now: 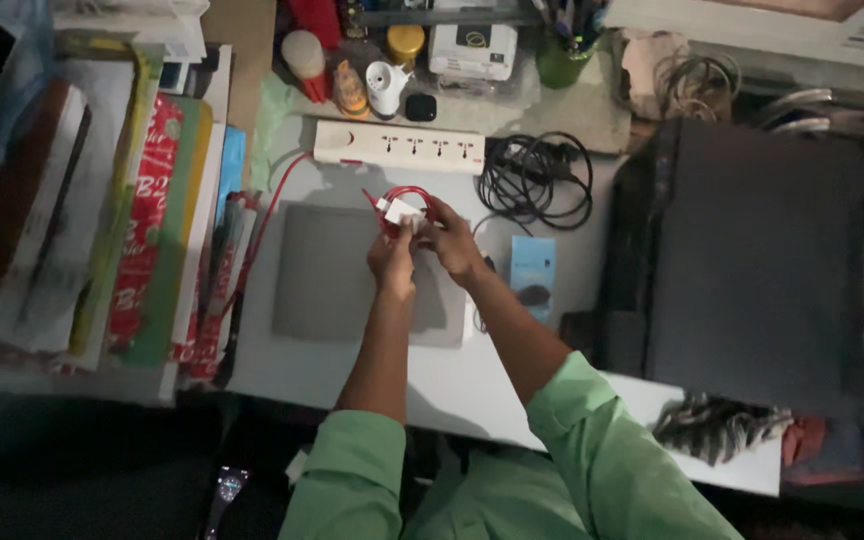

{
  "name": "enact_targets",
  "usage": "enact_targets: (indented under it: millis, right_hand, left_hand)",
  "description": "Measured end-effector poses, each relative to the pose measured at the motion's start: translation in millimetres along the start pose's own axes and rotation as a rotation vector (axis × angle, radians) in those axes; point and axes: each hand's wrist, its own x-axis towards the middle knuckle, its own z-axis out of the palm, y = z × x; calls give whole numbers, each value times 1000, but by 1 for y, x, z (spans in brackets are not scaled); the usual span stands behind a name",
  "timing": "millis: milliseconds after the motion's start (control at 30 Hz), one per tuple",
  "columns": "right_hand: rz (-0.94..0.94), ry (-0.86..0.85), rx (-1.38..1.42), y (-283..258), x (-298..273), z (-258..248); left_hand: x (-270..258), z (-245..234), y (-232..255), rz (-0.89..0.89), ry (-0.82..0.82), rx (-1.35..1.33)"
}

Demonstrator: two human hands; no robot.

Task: The person organizes a cluttered desk by wiping surfaces with a cloth, coiling and arranging power cables and chargers, and placing a cap on a printer. The person also moves small boxes and a plastic bag to clear space.

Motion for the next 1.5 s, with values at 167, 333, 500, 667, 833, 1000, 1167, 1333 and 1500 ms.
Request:
enact_targets:
  millis: [167, 333, 500, 667, 833, 1000, 1167, 1333, 1500]
  right_hand:
    - [16, -6, 84, 16, 62, -28]
    - [24, 133, -233, 21, 93, -63]
    - [19, 28, -73, 30, 100, -80]
    - [-31, 146, -213, 27, 106, -88]
    - [-142, 333, -551, 23, 102, -96]
    - [-190, 219, -692, 11, 107, -101]
    - [-88, 193, -813, -2, 97, -101]
    - [-102, 104, -809, -8, 91, -95]
    - [28, 42, -894, -11, 96, -98]
  left_hand:
    - [54, 28, -53, -47, 135, 324]
    - [75, 50, -82, -9, 21, 458]
    - [83, 42, -76, 139, -142, 787]
    - [61, 61, -49, -11, -99, 381]
    - [38, 90, -21, -176, 114, 472]
    - [25, 100, 14, 86, -15, 773]
    - [15, 108, 52, 126, -1, 1322]
    - [11, 99, 70, 171, -6, 1447]
    - [5, 88, 64, 79, -86, 1398]
